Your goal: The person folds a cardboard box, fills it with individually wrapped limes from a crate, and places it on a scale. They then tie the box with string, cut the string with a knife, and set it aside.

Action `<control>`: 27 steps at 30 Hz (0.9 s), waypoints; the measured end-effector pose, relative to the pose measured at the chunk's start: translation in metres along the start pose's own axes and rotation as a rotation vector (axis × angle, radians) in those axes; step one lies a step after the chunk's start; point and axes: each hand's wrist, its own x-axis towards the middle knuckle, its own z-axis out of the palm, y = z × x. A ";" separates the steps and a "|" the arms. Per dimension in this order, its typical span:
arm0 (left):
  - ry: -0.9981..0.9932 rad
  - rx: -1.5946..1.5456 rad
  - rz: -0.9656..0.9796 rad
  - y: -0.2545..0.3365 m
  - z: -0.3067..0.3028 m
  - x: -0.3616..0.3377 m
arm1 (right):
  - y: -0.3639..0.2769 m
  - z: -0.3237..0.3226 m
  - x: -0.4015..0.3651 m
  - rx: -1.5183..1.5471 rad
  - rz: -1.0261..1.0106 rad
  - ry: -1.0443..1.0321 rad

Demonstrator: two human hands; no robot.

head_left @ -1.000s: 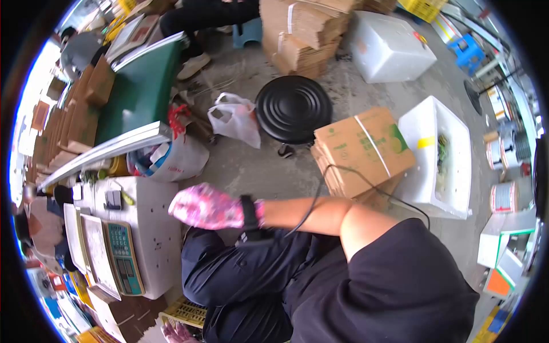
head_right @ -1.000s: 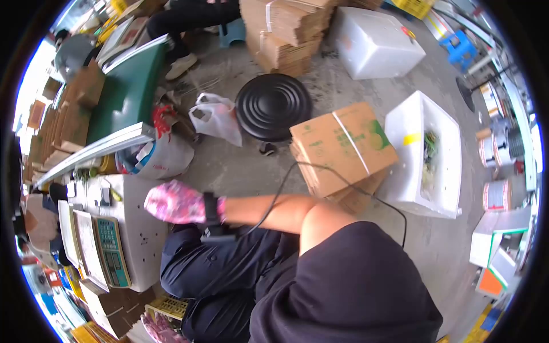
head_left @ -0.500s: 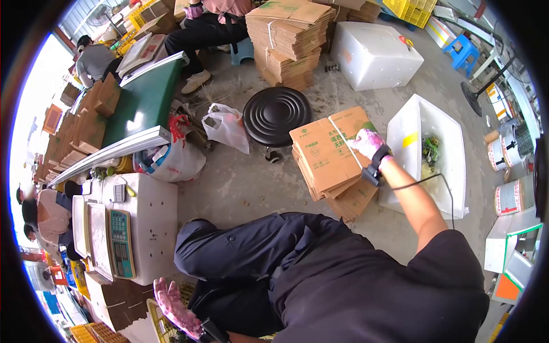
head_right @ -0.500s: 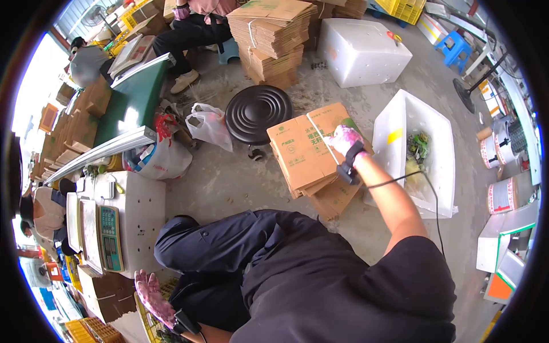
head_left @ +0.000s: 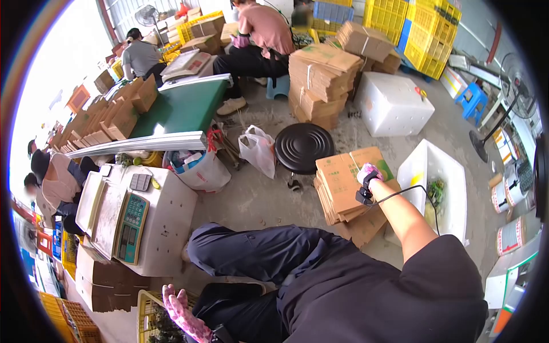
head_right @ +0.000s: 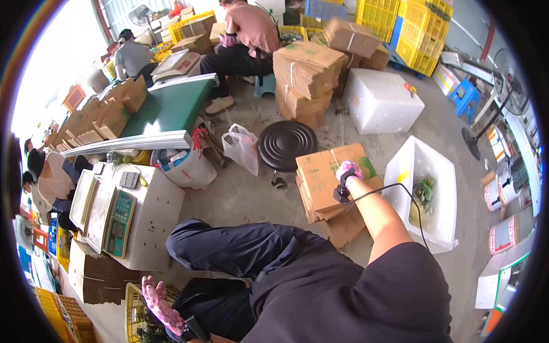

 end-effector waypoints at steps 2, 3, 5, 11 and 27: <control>-0.009 -0.029 0.023 -0.005 -0.008 -0.004 | -0.003 0.001 0.008 -0.058 -0.025 -0.064; -0.031 -0.034 0.048 -0.007 -0.012 -0.005 | -0.005 0.003 0.007 -0.112 -0.054 -0.066; -0.010 -0.093 0.095 -0.017 -0.019 0.000 | -0.005 0.008 0.007 -0.157 -0.076 -0.001; -0.010 -0.151 0.102 -0.023 -0.021 0.007 | 0.022 0.021 0.040 0.318 0.058 -0.127; -0.050 -0.403 0.157 0.077 0.045 -0.032 | -0.272 -0.211 -0.074 1.263 -0.795 -0.796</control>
